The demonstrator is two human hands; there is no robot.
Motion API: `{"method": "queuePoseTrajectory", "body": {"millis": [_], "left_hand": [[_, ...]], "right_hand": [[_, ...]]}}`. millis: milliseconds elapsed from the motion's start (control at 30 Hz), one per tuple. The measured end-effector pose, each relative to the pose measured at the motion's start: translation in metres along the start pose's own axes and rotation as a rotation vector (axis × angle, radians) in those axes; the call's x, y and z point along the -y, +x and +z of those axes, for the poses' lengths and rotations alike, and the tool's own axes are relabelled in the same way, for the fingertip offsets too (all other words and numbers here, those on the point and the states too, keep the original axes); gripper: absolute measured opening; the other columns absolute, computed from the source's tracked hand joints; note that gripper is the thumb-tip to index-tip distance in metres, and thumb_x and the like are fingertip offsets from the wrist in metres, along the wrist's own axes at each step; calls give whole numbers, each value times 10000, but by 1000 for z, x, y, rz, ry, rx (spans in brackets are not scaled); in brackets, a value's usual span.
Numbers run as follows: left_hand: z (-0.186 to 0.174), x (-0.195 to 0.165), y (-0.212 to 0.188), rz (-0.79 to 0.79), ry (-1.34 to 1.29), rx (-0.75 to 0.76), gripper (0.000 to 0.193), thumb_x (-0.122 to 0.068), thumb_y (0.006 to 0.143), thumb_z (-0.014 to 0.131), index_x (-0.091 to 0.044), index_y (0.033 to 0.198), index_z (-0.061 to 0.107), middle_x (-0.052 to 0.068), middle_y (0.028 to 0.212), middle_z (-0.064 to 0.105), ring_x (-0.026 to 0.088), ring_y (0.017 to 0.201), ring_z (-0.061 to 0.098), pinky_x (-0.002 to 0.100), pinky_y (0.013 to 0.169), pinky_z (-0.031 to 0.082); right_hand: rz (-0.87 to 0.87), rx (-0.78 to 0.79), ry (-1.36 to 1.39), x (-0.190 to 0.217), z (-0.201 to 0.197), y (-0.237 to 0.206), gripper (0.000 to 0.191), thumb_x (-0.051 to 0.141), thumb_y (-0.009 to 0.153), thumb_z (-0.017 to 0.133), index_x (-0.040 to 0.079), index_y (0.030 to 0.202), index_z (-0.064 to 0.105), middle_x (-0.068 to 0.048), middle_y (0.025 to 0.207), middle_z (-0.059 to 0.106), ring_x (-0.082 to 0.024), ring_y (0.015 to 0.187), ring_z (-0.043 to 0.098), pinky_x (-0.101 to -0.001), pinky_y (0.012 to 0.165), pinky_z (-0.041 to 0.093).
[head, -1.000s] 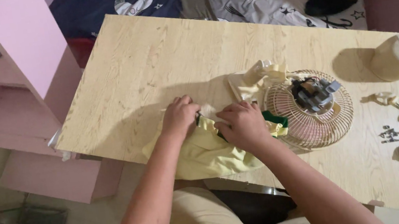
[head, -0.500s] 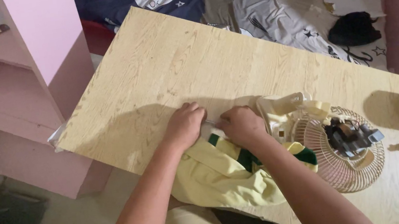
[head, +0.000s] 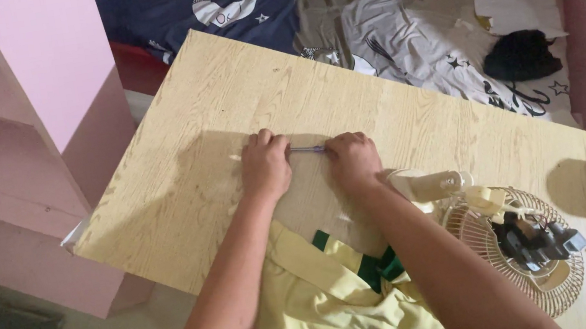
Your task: The person disassembles a small electric fan on a wooden table, removing the front grille and motor housing components. They then wipe the fan blades and grille with a cloth. The clip ends before reassembly is completed.
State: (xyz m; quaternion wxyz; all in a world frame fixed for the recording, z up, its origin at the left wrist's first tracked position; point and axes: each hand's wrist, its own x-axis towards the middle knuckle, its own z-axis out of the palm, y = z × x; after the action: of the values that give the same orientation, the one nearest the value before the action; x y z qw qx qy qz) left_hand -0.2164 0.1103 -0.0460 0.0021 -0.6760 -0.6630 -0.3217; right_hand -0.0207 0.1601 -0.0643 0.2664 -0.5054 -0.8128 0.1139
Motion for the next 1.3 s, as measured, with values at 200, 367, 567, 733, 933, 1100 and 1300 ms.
{"method": "queuePoseTrajectory", "body": {"millis": [200, 367, 567, 733, 933, 1100, 1300], "left_hand": [[4, 1, -4, -58, -2, 53, 119, -120, 926, 653, -93, 1010, 732, 112, 1099, 620, 334, 1090, 564, 492, 961, 431], [-20, -32, -36, 75, 2, -8, 223, -149, 913, 645, -59, 1109, 697, 143, 1180, 624, 331, 1150, 560, 476, 992, 435], [-50, -127, -108, 170, -321, 130, 391, -319, 947, 723, -70, 1239, 652, 148, 1253, 644, 320, 1221, 576, 486, 1081, 436], [-68, -194, -157, 342, -464, 264, 913, -456, 727, 835, -99, 1488, 478, 301, 1496, 394, 493, 1370, 393, 607, 1093, 329], [-36, -217, -164, 333, -186, 429, 768, -377, 750, 832, -195, 1433, 532, 274, 1507, 389, 492, 1369, 362, 604, 1082, 305], [-26, -213, -161, 400, -73, 273, 353, -180, 797, 728, -136, 1138, 648, 178, 1380, 573, 433, 1391, 422, 632, 1107, 303], [-23, -244, -148, 370, -305, 121, 232, -108, 879, 631, -63, 1103, 594, 179, 1366, 593, 330, 1414, 496, 556, 1193, 353]], "right_hand": [[15, -43, 97, 24, -17, -4, 334, 99, 790, 731, 46, 1119, 758, -178, 1201, 697, -381, 1180, 588, -438, 1012, 470], [-201, -251, 109, 57, -82, -69, 350, 80, 816, 748, -12, 1154, 732, -231, 1288, 666, -404, 1263, 566, -458, 1050, 456], [-259, -335, -15, 51, -156, -208, 173, 79, 775, 770, 61, 945, 743, -110, 1147, 719, -297, 1147, 645, -435, 979, 474], [64, -449, -224, -6, -194, -304, 416, 123, 769, 778, 58, 1176, 725, -123, 1266, 688, -321, 1239, 609, -451, 1050, 436], [153, -411, -302, -59, -198, -339, 631, 276, 744, 818, 39, 1303, 646, -240, 1432, 573, -405, 1363, 514, -524, 1099, 397], [130, -349, -289, -57, -194, -334, 695, 340, 799, 783, 1, 1372, 584, -288, 1504, 488, -455, 1428, 434, -562, 1121, 372], [210, -344, -268, -46, -184, -333, 790, 448, 789, 781, -17, 1390, 565, -324, 1520, 447, -471, 1436, 406, -558, 1122, 354]]}}
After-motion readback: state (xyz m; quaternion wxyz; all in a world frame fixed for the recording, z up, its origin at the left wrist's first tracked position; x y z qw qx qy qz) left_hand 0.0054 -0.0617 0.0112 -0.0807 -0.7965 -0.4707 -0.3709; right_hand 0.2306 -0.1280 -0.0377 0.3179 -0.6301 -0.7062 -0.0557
